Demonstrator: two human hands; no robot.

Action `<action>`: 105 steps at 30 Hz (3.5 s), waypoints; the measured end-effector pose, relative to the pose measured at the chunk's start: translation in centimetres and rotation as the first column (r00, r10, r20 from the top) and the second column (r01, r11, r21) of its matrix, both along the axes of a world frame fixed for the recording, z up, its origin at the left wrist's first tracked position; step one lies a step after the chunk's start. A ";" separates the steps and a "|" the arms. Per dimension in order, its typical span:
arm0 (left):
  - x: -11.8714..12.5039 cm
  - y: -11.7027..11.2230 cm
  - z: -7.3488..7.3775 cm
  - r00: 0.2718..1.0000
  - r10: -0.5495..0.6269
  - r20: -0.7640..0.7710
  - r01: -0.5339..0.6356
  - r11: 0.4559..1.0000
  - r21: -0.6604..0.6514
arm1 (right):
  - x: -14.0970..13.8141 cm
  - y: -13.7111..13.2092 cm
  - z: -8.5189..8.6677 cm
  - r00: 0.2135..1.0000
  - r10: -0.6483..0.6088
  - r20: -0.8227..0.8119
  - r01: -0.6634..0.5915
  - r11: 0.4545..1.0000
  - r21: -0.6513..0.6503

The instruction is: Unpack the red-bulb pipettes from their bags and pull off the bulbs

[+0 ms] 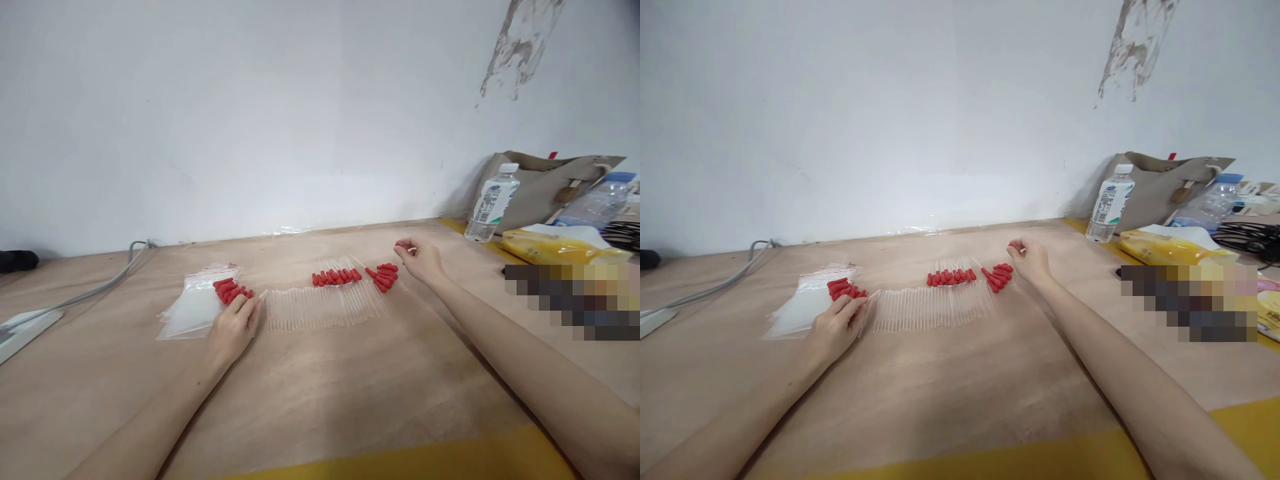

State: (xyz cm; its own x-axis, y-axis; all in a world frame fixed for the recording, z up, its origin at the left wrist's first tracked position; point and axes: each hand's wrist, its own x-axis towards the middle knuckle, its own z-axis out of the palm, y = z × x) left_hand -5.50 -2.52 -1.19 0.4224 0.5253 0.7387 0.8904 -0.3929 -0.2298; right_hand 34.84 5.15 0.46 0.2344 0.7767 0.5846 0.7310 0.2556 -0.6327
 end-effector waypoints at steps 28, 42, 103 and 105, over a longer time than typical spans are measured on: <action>0.6 -1.0 0.6 0.968 -0.092 0.232 0.126 0.982 -0.141 | -1.7 -0.5 0.4 0.948 -0.027 0.316 0.086 0.980 -0.177; 0.6 -1.1 0.7 0.988 -0.070 0.140 0.082 0.994 -0.076 | -7.1 3.5 1.0 0.933 -0.082 0.351 0.232 0.883 -0.409; 0.4 -0.5 0.8 0.990 -0.065 0.122 0.067 0.998 -0.006 | 0.9 -3.3 -1.4 0.940 -0.002 -0.341 0.033 0.996 0.084; 0.7 -0.3 0.5 0.996 -0.053 0.072 0.053 0.999 0.004 | 1.1 -3.1 -1.6 0.923 0.015 -0.385 0.003 0.999 0.047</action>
